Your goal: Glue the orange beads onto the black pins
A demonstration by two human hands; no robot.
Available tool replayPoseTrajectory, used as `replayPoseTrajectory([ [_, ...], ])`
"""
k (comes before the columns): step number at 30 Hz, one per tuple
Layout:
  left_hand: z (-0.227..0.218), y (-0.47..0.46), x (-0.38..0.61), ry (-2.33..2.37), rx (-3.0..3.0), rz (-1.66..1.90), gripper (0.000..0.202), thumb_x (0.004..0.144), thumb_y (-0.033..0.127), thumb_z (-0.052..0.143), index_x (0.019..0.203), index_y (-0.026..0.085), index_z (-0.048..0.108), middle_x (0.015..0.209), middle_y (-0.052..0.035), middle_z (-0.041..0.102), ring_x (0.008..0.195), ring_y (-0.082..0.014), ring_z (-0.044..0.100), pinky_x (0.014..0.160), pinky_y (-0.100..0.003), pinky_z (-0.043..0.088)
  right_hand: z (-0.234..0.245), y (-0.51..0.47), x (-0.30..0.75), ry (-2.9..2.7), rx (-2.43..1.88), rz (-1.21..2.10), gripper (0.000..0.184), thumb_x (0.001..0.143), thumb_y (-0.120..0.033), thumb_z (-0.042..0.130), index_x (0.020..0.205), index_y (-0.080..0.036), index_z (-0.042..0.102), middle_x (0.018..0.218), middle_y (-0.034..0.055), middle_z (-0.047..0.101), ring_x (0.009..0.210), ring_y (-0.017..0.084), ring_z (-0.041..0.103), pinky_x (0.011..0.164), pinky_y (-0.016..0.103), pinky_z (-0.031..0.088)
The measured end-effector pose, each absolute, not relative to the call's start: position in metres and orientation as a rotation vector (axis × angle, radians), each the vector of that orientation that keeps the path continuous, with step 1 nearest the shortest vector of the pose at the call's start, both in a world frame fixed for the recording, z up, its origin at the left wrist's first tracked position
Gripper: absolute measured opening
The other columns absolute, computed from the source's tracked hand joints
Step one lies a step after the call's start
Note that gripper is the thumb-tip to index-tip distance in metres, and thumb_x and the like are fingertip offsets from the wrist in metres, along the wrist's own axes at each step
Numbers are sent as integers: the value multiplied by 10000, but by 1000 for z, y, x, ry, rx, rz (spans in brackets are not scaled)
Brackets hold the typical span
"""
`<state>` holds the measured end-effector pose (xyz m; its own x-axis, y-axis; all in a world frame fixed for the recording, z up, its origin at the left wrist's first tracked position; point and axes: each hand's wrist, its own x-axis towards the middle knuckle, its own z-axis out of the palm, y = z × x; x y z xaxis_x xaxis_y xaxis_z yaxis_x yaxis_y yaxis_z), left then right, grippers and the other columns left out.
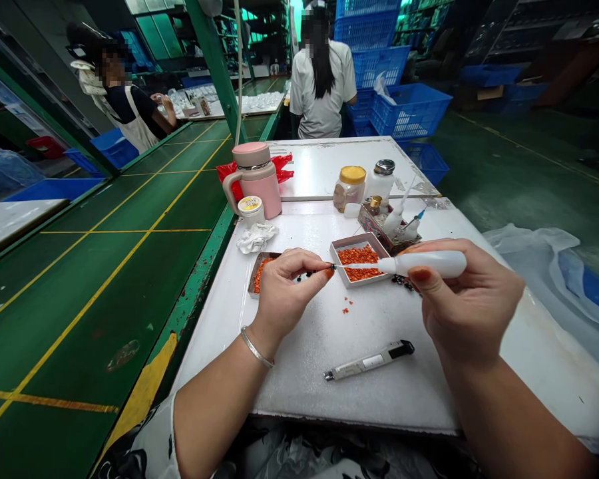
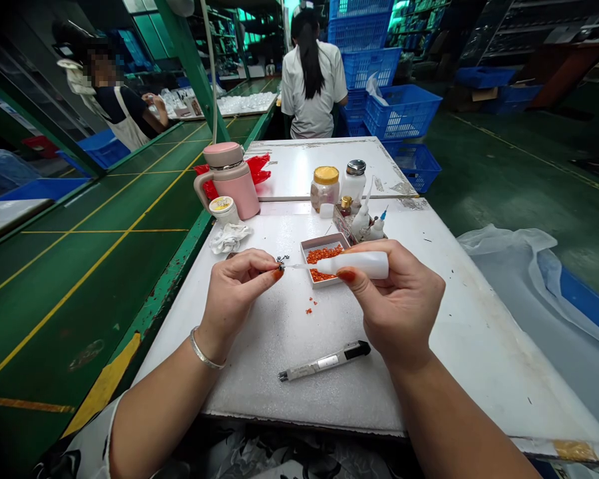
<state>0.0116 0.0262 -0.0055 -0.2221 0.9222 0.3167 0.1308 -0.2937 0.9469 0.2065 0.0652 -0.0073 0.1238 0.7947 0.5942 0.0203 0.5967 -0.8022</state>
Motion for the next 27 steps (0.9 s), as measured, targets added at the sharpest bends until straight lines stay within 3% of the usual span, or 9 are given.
replayPoseTrajectory([
  [10, -7, 26, 11, 1294, 1390, 1591, 48, 722, 168, 770, 703, 209, 752, 768, -36, 691, 783, -171, 619, 711, -296, 489, -9, 66, 207, -1341, -807, 617, 232, 738, -456, 783, 793, -240, 720, 707, 16, 663, 582, 173, 559, 469, 311, 394],
  [27, -7, 26, 11, 1291, 1403, 1591, 56, 731, 160, 769, 710, 208, 750, 772, -35, 693, 794, -168, 618, 724, -293, 485, -8, 66, 206, -1343, -775, 634, 210, 741, -422, 793, 800, -230, 731, 699, 14, 663, 579, 158, 555, 469, 301, 389],
])
